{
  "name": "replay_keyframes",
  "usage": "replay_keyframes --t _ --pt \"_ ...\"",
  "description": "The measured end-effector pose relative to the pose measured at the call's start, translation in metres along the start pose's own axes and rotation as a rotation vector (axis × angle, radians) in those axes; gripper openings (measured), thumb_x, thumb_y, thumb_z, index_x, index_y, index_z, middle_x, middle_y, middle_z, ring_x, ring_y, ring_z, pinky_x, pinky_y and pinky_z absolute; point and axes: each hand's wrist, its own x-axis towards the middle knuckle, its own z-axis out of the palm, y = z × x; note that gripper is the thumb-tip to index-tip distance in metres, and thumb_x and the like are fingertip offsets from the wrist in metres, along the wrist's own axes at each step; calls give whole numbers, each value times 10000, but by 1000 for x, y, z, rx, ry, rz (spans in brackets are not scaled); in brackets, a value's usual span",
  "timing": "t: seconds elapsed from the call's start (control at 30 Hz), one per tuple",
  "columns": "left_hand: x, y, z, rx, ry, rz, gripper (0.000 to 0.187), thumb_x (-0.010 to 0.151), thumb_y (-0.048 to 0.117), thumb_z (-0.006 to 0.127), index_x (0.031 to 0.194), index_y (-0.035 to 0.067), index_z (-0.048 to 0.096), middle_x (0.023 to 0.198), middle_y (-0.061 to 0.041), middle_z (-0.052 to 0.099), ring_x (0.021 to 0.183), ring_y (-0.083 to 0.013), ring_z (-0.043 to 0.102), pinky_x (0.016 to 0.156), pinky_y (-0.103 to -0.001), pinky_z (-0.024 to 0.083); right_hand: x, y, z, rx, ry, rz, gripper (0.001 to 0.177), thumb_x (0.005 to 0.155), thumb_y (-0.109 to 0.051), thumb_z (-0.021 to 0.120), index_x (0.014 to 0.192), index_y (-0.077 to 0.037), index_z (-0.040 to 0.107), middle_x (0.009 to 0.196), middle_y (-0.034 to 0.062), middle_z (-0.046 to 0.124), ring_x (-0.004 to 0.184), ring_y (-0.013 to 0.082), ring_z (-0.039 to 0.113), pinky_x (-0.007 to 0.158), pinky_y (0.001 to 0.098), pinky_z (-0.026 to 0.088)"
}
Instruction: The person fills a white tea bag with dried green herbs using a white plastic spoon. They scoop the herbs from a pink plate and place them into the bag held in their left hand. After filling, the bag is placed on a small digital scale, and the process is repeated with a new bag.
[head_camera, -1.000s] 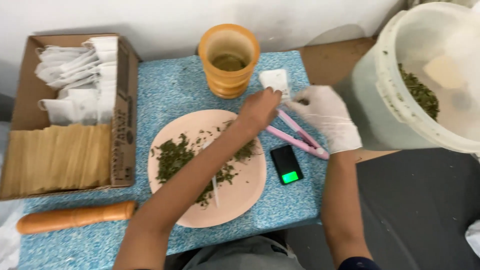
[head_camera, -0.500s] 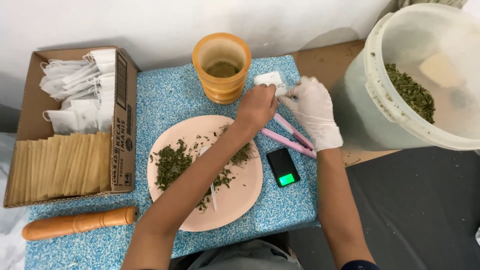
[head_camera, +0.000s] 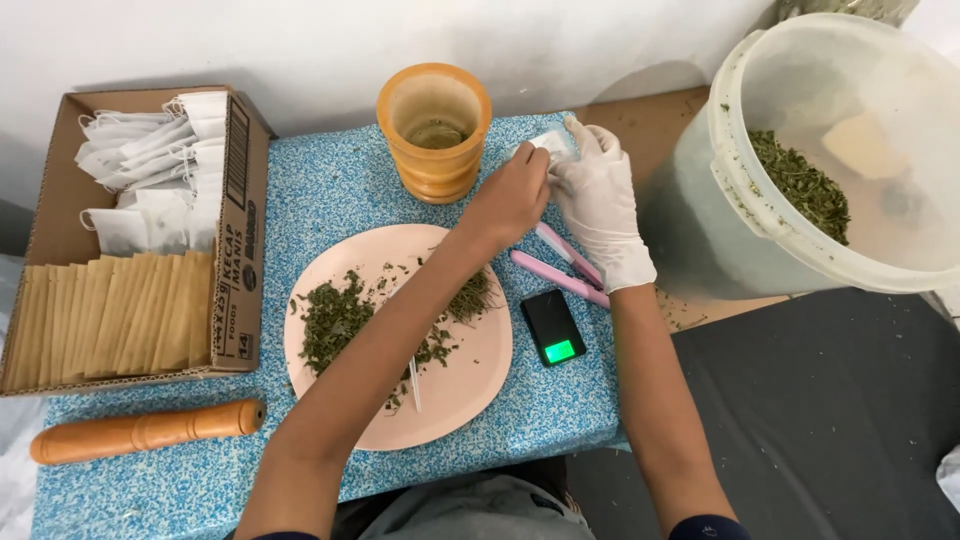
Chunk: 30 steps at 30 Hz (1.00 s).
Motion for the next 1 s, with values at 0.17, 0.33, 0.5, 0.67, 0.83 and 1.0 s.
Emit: replay_keyframes --t 0.17,0.33,0.5,0.67,0.83,1.0 --pt "-2 -2 -1 17 -36 79 161 1074 121 412 1097 29 543 1057 -135 498 817 -379 703 614 -483 605 -11 21 31 1 -8 40 619 949 -313 875 1530 -196 698 1377 166 622 1222 410 666 991 453 552" --pt "-3 9 -10 38 -31 132 172 1070 158 386 1060 56 525 1013 -95 455 816 -361 675 571 -483 568 -15 46 51 0 -20 106 688 956 -367 837 1602 -244 637 1365 122 605 1222 376 628 1006 424 501" --pt "-10 16 -21 48 -30 45 232 1017 234 516 1208 109 479 1122 -124 479 1044 -454 670 677 -602 616 -5 57 30 -185 64 -281 174 833 -367 912 983 -296 860 1473 -55 683 1317 273 600 912 394 481" --pt "-8 -7 -5 160 -95 -33 724 934 26 634 1616 40 390 1580 -216 501 1458 -492 513 951 -633 624 -3 36 -1 79 -30 -271 85 931 -236 846 988 -299 835 1467 -34 686 1336 306 607 940 412 452" --pt "9 -53 28 201 10 -37 358 1023 1 587 1378 27 617 1289 -180 731 1205 -389 731 850 -502 662 0 25 -15 172 -65 -235 72 971 -288 831 988 -358 830 1467 -81 680 1370 272 598 998 410 450" --pt "14 -69 32 269 75 46 193 997 -11 592 1148 41 700 1002 -133 749 929 -325 796 664 -405 662 11 13 -43 246 111 -335 119 937 -93 832 979 -200 799 1251 3 772 1195 282 670 955 428 476"
